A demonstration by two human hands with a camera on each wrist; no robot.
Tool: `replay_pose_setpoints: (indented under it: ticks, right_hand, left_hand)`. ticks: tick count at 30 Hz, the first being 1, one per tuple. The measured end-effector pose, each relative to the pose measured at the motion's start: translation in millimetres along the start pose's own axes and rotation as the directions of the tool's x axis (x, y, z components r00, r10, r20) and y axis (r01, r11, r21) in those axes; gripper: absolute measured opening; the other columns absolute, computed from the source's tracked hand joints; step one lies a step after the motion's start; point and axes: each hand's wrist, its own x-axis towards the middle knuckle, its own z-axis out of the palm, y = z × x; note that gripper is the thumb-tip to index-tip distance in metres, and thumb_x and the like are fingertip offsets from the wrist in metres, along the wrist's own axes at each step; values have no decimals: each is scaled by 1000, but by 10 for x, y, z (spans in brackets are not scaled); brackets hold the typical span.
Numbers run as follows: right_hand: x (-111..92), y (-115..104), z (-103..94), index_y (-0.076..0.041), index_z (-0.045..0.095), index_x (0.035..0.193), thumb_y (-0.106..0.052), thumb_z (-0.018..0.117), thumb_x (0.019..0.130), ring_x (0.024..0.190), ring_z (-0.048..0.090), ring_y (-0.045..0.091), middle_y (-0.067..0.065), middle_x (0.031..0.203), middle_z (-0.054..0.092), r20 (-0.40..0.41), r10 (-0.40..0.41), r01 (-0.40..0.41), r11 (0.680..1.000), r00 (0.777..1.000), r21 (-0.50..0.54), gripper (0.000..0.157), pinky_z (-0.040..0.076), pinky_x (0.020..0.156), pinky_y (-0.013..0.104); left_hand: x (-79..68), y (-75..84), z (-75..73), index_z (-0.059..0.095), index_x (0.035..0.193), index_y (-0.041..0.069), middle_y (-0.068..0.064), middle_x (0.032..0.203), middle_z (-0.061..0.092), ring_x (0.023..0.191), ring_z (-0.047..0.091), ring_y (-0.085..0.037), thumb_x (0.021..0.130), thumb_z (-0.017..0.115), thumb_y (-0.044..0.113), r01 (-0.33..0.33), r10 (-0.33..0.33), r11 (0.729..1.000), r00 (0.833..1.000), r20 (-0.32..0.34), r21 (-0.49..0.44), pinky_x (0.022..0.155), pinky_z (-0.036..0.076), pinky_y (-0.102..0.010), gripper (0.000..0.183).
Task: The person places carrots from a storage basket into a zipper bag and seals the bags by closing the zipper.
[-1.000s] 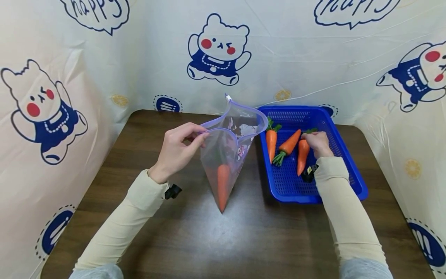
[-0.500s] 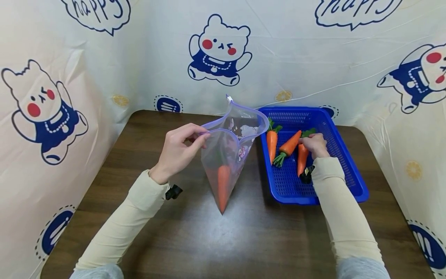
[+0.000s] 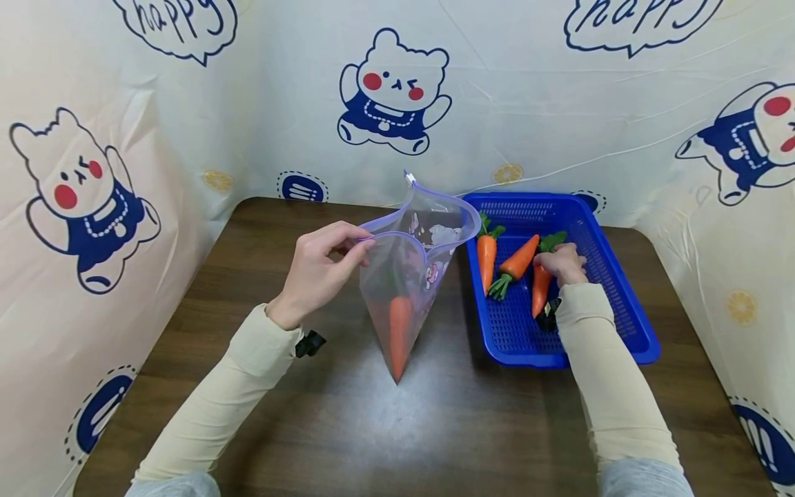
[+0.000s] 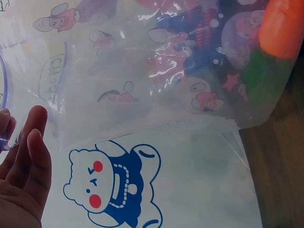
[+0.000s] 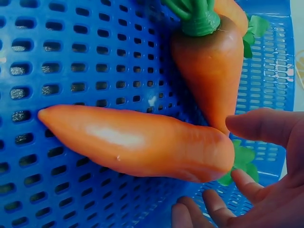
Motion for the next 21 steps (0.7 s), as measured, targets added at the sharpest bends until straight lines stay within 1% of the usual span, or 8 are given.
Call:
replay_pose_setpoints:
  ticks: [3,9,14,21]
  right_hand:
    - [14,10,9,-1,11,151,-21,55,90,134,19,55,35,148,7,7,3,-3,1000,1000,4,78,28,109,62]
    - [72,22,23,-2,13,151,-18,55,89,125,28,48,34,145,11,17,2,-2,1000,1000,-1,77,35,105,57]
    - [80,29,17,-1,15,150,-15,54,88,122,29,45,35,145,11,34,-22,22,1000,999,-11,75,37,102,56]
    - [97,35,18,1,18,149,-15,55,90,126,26,48,36,145,13,61,-27,31,998,998,-62,71,38,102,56]
  left_hand:
    - [-1,-3,3,71,91,3,-7,82,70,63,64,-8,84,71,-2,-3,3,1000,1000,-1,0,58,50,-16,9]
    - [-8,-1,-3,71,91,3,-7,81,69,63,64,-8,84,70,-1,-6,6,1000,1000,-2,0,57,49,-15,8]
    - [-13,1,-4,71,91,3,-7,82,70,64,64,-8,84,70,-1,-7,7,1000,1000,-2,1,57,50,-16,8]
    - [-7,9,-8,71,91,3,-7,83,70,64,64,-8,85,70,-1,-8,8,1000,1000,0,7,58,50,-15,7]
